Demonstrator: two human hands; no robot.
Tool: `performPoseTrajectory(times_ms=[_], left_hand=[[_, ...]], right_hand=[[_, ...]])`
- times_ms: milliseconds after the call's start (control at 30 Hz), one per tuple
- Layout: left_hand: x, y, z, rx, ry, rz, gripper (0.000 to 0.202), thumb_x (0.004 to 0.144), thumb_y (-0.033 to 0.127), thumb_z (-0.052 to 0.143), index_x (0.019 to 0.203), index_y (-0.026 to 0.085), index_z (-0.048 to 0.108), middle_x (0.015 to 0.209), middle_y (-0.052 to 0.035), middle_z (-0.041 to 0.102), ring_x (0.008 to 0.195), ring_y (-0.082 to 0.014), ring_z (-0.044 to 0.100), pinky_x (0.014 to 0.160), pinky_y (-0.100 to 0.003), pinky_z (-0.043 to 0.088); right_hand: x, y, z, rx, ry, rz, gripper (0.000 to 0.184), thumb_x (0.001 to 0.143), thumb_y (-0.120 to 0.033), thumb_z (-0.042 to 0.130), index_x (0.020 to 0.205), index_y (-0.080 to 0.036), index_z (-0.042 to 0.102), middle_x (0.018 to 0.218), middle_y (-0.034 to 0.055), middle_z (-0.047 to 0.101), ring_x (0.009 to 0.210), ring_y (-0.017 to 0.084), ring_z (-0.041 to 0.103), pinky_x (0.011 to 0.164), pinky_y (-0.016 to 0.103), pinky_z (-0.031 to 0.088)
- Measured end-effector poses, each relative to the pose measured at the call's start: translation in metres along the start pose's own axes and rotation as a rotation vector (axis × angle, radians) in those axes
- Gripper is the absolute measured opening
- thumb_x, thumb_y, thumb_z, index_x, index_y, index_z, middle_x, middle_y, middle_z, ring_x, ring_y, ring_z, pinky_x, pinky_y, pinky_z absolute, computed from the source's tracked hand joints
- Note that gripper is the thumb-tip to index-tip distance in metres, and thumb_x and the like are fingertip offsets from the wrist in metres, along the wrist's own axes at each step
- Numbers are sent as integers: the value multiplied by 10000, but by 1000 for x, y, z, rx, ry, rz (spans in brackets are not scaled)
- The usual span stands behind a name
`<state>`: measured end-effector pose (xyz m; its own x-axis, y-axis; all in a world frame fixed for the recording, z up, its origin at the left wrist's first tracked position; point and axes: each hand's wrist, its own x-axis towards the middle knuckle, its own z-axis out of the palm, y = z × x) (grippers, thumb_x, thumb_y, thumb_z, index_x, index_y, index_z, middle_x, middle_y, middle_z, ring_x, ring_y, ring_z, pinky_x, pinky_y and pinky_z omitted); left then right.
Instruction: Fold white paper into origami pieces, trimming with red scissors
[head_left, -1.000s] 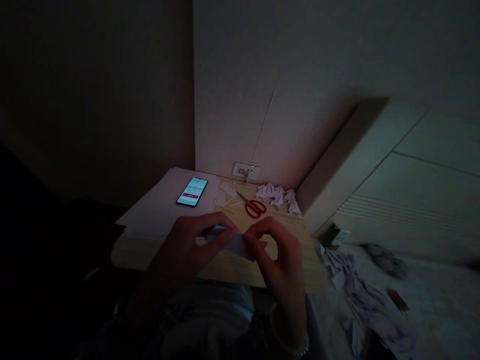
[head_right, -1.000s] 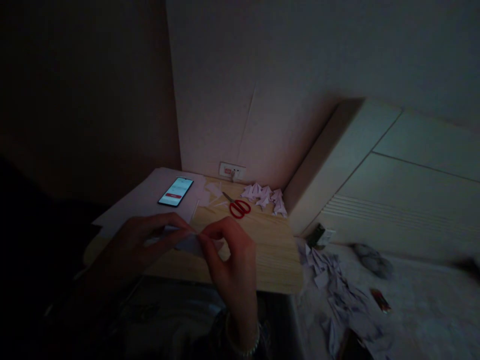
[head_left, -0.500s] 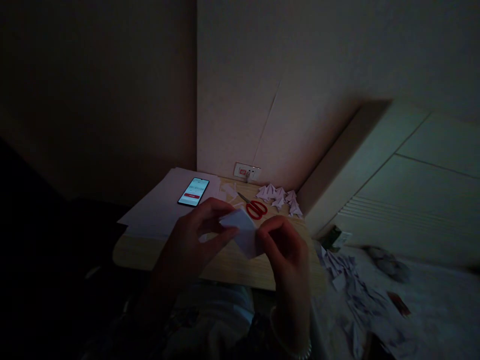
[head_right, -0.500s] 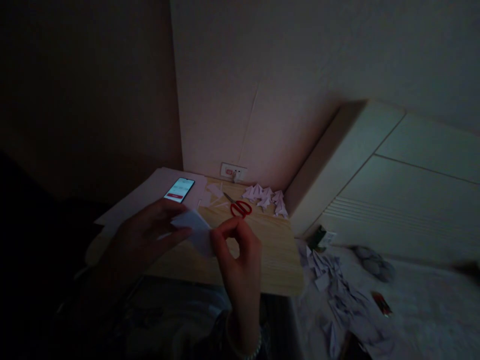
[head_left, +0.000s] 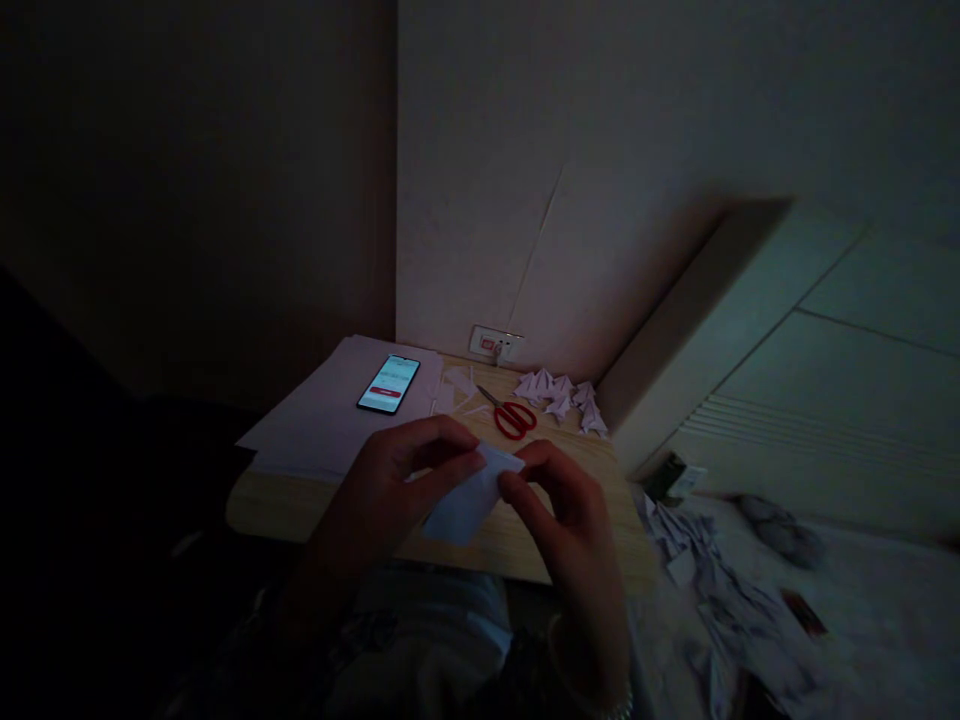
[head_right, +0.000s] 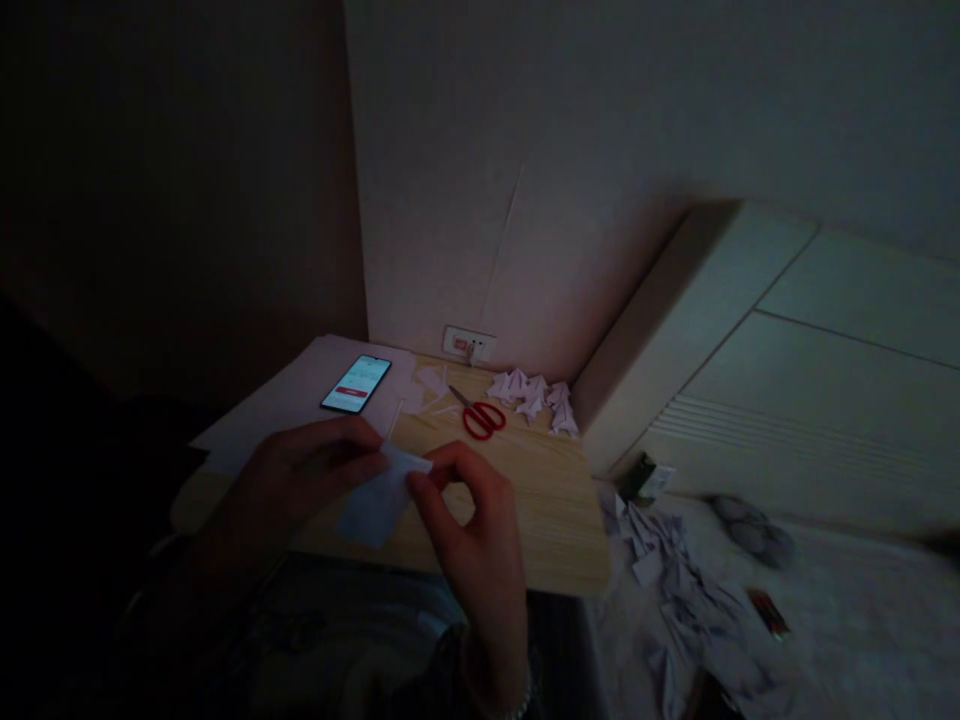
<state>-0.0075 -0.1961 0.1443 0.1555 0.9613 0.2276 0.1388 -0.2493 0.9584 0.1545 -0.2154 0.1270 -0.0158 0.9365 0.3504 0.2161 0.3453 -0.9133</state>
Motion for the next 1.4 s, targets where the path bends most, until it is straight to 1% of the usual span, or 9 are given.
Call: performPoseTrajectory(times_ms=[233,333,467,667,867,967,1133,1267,1400], left_hand=[[-2,-1,2,10,-26,1,77,772,270,631,734,205,650,747,24,710,726,-152,663,681,-239,530],[-3,0,2,-11,-161,-13,95,800,281,623,858,210,653,823,19,729,751,-151,681,679,-236,530],[-2,-1,1,-60,-319,-107,117,844,295,581,834,193,639,773,12,732,657,-149,696,642,-245,536],[-3,-2,-1,-10,-316,-143,113,832,269,585,783,183,639,720,19,724,596,-149,690,572,-229,517],[0,-7,-1,-64,-237,-111,127,802,244,609,915,189,629,778,12,727,667,-159,708,640,-240,535],[2,-13,-3,-93,-202,-86,157,825,289,595,949,201,635,795,6,724,675,-165,701,632,-248,543],[2,-20,-7,-34,-127,-33,188,849,315,584,988,227,676,913,-12,721,733,-166,676,610,-240,544],[0,-20,-8,33,-136,62,276,782,283,683,1056,249,682,1090,-34,671,929,-197,655,700,-250,566],[-2,-16,-7,76,-182,135,470,700,211,762,1151,267,640,1231,-41,598,1139,-221,577,813,-262,564]], right_hand=[[0,-3,2,14,68,-38,171,833,-263,640,677,-202,607,629,-26,595,633,138,552,606,252,416],[0,-3,2,36,144,-74,166,843,-251,630,685,-206,600,628,-35,587,615,129,544,579,244,405],[1,-4,0,55,228,-80,189,843,-229,616,661,-206,573,596,-48,557,580,117,530,550,226,400],[3,-3,-2,93,156,-40,80,822,-231,633,744,-213,627,668,-36,630,634,127,586,585,229,443],[6,4,-6,94,233,2,84,799,-251,655,731,-209,631,628,-42,599,584,119,565,528,223,444],[7,10,-8,119,254,-8,46,797,-258,670,818,-221,653,642,-44,605,585,119,570,534,223,458],[5,12,-7,166,240,-19,235,817,-226,663,1047,-264,628,633,-65,594,595,118,571,592,234,482],[4,12,-8,136,251,-13,77,819,-231,664,894,-251,674,693,-48,637,632,110,592,584,216,480],[4,14,-8,133,241,27,76,822,-252,668,891,-242,699,807,-18,695,688,125,616,597,227,500]])
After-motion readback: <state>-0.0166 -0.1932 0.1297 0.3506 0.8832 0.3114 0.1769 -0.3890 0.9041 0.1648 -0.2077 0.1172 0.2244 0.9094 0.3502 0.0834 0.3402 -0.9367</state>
